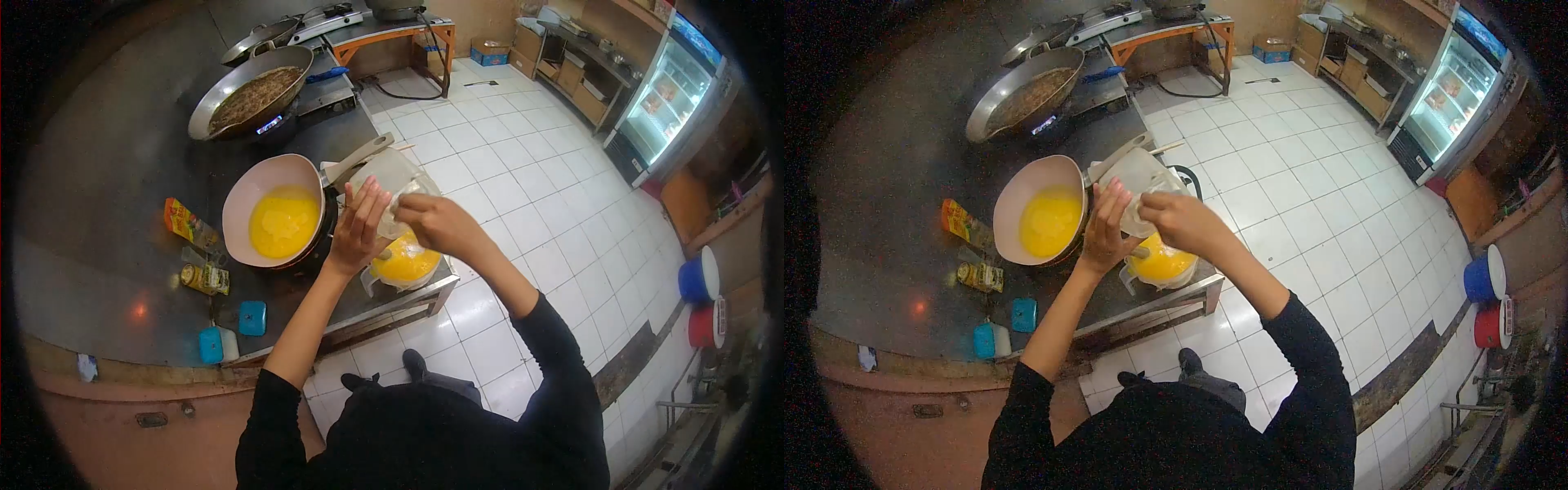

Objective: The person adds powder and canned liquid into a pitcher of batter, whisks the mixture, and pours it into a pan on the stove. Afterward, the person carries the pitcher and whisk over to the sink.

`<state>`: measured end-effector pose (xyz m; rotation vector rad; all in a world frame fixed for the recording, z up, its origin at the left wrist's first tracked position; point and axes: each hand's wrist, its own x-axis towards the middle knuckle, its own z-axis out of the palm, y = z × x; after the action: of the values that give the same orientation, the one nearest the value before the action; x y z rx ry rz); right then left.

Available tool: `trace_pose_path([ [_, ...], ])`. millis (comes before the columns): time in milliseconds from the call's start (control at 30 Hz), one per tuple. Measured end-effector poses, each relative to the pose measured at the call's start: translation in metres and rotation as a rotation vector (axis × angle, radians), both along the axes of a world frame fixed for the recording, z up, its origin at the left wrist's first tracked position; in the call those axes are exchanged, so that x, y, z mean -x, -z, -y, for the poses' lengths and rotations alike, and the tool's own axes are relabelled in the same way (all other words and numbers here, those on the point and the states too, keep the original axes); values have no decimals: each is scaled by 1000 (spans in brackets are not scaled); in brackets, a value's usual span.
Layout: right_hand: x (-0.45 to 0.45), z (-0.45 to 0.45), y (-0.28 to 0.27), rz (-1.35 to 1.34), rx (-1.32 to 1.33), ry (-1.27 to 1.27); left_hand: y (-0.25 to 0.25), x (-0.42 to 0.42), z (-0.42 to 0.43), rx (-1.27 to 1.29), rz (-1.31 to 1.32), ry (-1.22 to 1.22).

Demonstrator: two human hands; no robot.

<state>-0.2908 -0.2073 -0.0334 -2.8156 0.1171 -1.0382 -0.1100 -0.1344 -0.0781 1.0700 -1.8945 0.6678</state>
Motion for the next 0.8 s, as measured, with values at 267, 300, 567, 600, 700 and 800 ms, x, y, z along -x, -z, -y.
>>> trace_pose_path([
  [267, 10, -4, 28, -101, 86, 7, 13, -7, 2, 7, 226, -19],
  [300, 13, -6, 22, -109, 79, 38, 14, -8, 3, 11, 251, -33],
  [567, 28, -20, 66, -44, 101, 5, 20, -8, 1, -4, 428, -137],
  [600, 32, -18, 68, -48, 96, 0, 21, -7, 1, 17, 450, -160],
  [700, 31, -8, 68, 5, 23, 103, 26, -1, 1, 70, 480, -190],
  [800, 17, 6, 86, 84, 70, 123, 31, 5, 3, 116, 523, -222],
])
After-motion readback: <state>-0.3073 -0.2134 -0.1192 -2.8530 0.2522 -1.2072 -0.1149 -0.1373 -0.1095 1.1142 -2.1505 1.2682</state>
